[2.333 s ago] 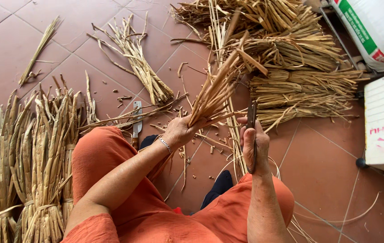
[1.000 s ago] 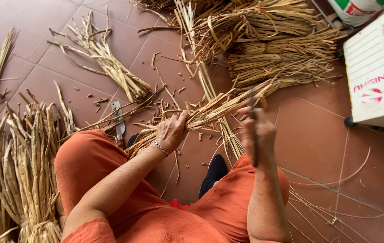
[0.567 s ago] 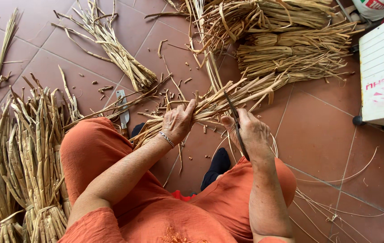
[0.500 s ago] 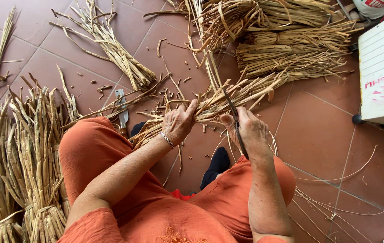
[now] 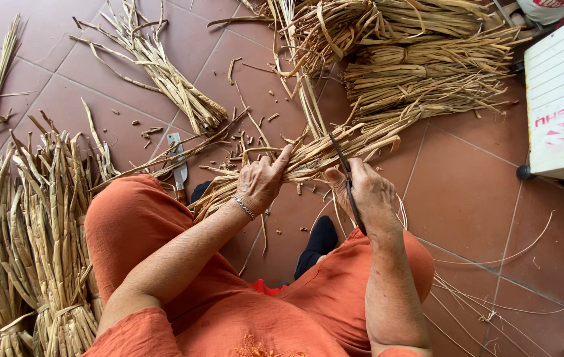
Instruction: The person sits on a tiled floor and uses scissors to trim the ends of bundles of dried plant stalks. They repeatedly cut, align, and set aside the trimmed bundles.
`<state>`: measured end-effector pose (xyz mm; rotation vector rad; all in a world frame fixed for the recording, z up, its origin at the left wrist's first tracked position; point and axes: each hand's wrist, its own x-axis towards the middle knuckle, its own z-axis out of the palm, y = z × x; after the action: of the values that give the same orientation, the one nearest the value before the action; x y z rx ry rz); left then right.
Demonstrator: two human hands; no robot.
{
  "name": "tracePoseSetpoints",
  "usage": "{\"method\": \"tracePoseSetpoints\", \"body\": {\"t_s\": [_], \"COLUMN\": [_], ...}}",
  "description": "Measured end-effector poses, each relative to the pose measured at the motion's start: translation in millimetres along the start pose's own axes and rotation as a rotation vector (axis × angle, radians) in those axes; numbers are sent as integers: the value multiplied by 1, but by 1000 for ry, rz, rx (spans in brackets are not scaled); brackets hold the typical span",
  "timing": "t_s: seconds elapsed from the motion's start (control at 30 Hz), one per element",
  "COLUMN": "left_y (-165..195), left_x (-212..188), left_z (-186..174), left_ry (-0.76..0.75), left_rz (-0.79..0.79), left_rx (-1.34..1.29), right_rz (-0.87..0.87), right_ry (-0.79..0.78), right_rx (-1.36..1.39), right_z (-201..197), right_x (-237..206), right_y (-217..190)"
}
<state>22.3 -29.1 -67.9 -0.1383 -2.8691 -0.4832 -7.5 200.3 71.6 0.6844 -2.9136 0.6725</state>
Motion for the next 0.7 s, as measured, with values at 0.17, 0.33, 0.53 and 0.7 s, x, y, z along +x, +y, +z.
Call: {"method": "tracePoseSetpoints", "body": {"t_s": [0.17,0.33,0.53,0.7], "left_y": [-6,-8,-1,-4], "left_x": [5,6,0,-2], "left_z": [-3,-6,1,3], "left_ry": [8,-16,4,-20], "left_rz": [-39,-62,7,0], "left_rx": [-32,-25,35,38], "right_rz": [49,32,-37,76], "right_ry": [-57,-6,67,-30], "right_rx": [47,-71,-86,-69], "right_z": [-5,-2,13,35], "right_x": [-2,0,-2,4], "right_y": [7,12,17,28]}}
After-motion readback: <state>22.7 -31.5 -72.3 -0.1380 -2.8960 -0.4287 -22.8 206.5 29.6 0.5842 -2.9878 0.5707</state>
